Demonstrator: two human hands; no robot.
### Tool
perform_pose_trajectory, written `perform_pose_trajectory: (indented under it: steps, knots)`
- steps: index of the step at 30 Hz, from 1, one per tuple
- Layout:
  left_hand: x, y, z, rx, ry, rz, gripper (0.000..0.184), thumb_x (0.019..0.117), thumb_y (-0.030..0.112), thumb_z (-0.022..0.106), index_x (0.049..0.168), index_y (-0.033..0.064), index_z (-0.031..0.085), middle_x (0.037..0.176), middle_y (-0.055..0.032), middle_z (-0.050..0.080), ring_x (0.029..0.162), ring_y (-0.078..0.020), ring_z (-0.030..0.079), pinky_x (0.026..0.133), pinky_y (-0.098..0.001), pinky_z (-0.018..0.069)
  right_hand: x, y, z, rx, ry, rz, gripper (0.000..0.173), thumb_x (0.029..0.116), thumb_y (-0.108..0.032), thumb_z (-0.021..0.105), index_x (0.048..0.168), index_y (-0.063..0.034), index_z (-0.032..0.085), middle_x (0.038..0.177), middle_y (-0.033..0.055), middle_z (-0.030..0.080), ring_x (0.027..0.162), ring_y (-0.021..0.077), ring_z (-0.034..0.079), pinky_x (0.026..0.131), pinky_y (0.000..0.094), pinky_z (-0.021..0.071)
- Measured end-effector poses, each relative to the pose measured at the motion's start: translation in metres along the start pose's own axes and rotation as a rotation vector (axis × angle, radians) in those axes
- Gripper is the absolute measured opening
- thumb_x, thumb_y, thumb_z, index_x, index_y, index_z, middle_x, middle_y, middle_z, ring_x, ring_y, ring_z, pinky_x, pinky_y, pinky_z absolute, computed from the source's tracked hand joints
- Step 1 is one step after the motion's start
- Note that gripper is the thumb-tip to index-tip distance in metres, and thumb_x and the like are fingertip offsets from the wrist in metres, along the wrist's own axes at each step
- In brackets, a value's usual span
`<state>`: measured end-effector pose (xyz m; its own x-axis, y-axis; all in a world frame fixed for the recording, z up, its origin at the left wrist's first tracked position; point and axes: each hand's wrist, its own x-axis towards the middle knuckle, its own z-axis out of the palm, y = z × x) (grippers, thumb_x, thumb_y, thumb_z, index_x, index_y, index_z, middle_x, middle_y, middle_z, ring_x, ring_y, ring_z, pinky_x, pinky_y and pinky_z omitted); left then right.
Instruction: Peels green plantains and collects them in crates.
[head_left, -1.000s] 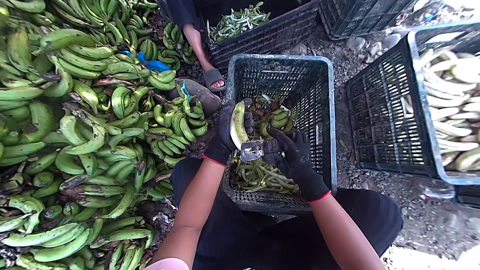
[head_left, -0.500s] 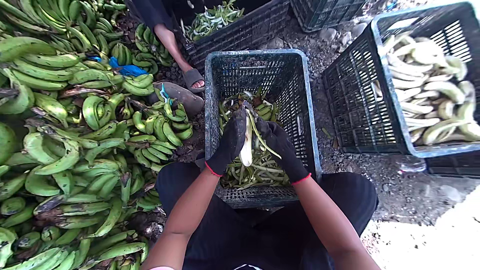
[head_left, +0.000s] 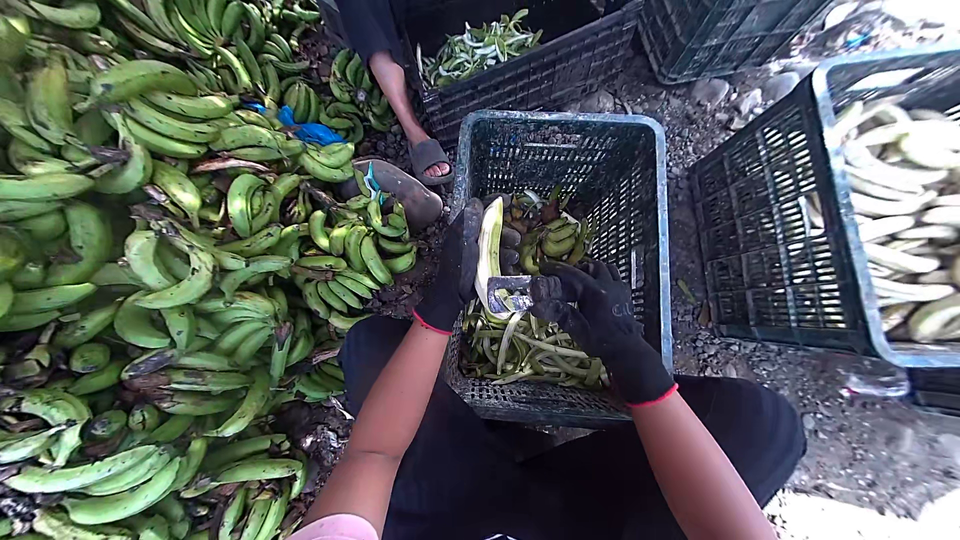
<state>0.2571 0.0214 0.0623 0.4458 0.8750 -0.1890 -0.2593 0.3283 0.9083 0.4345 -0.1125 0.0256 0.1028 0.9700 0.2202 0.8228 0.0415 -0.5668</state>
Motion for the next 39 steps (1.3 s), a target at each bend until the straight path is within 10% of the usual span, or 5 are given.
perform_pose_trajectory:
  steps: [4, 12, 23, 33, 39]
  knots:
    - [-0.007, -0.017, 0.011, 0.260, -0.037, 0.086, 0.050, 0.1122, 0.029, 0.021, 0.132, 0.0028, 0.058, 0.103, -0.0073, 0.069, 0.089, -0.0123, 0.067, 0.081, -0.0312, 0.0586, 0.004, -0.007, 0.004, 0.215, -0.064, 0.343, 0.061, 0.0952, -0.064, 0.054, 0.137, -0.0202, 0.063, 0.126, 0.0218, 0.061, 0.118, 0.0421, 0.057, 0.090, 0.0661, 0.0475]
    - [-0.010, -0.021, 0.015, 0.288, -0.161, -0.042, 0.050, 0.1113, 0.036, 0.017, 0.142, 0.0107, 0.048, 0.078, -0.0061, 0.066, 0.059, -0.0159, 0.064, 0.052, -0.0312, 0.0572, 0.016, 0.011, -0.029, 0.439, 0.014, 0.598, 0.059, 0.1019, -0.062, 0.043, 0.126, -0.0129, 0.065, 0.106, 0.0106, 0.068, 0.098, 0.0246, 0.064, 0.085, 0.0552, 0.0499]
    - [0.006, -0.061, 0.012, 1.560, -0.624, -0.362, 0.058, 0.1051, 0.048, 0.049, 0.145, 0.0057, 0.053, 0.136, -0.0245, 0.059, 0.128, -0.0402, 0.056, 0.108, -0.0622, 0.0403, -0.050, 0.038, -0.134, 0.740, 0.603, 0.530, 0.050, 0.1063, -0.052, 0.037, 0.136, -0.0169, 0.057, 0.125, -0.0018, 0.068, 0.092, 0.0087, 0.068, 0.077, 0.0331, 0.0597]
    - [0.074, -0.015, 0.273, 0.262, -0.442, -0.067, 0.048, 0.1104, 0.044, 0.034, 0.130, 0.0050, 0.053, 0.098, -0.0115, 0.069, 0.082, -0.0210, 0.071, 0.073, -0.0370, 0.0617, -0.100, 0.051, -0.173, 1.102, 1.021, 0.656, 0.069, 0.1009, -0.074, 0.015, 0.136, -0.0333, 0.058, 0.092, -0.0050, 0.068, 0.075, 0.0123, 0.068, 0.066, 0.0417, 0.0612]
    - [0.102, -0.068, 0.146, 1.337, -0.322, 0.055, 0.055, 0.1099, 0.043, 0.037, 0.146, 0.0036, 0.048, 0.137, -0.0272, 0.057, 0.124, -0.0431, 0.057, 0.103, -0.0637, 0.0441, -0.107, 0.053, -0.184, 1.069, 1.116, 0.631, 0.059, 0.1037, -0.069, 0.018, 0.137, -0.0327, 0.050, 0.106, -0.0045, 0.070, 0.075, 0.0144, 0.068, 0.061, 0.0409, 0.0604]
